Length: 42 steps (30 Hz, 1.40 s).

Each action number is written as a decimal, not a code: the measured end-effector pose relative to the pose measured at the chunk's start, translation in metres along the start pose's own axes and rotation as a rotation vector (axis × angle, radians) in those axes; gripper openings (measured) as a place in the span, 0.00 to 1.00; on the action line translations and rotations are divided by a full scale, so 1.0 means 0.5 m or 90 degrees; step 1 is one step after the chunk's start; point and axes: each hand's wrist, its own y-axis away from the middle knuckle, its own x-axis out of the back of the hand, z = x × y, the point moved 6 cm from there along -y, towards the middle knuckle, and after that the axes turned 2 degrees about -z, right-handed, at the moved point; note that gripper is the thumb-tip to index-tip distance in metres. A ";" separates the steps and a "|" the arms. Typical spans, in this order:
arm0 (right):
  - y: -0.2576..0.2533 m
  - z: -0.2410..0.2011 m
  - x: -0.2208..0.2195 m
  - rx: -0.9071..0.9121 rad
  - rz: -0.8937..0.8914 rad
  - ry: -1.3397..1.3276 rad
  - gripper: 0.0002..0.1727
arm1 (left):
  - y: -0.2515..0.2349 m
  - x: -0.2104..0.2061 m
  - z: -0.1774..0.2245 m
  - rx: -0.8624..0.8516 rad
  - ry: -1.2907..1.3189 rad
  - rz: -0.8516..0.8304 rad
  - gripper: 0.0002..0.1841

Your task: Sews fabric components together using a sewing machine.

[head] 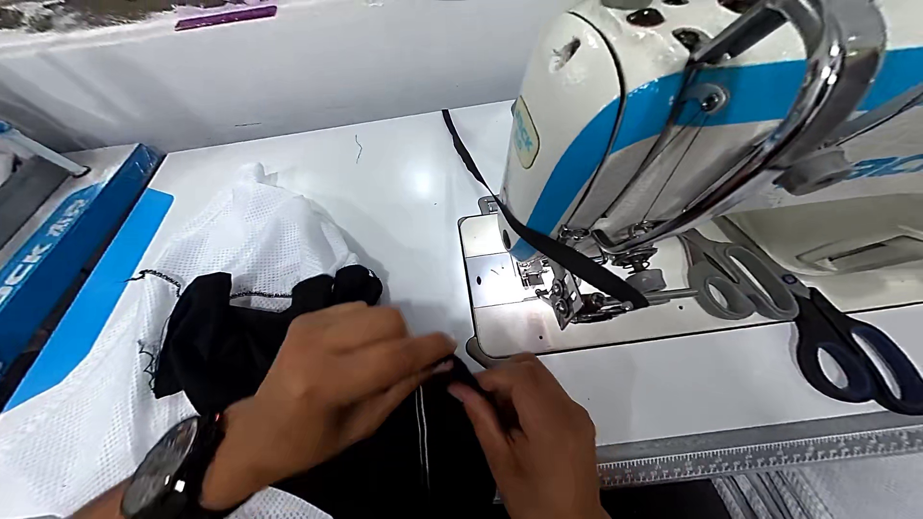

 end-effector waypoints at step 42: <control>-0.209 0.179 0.070 -0.119 -0.555 -0.183 0.01 | -0.046 -0.186 -0.041 -0.084 0.006 -0.128 0.20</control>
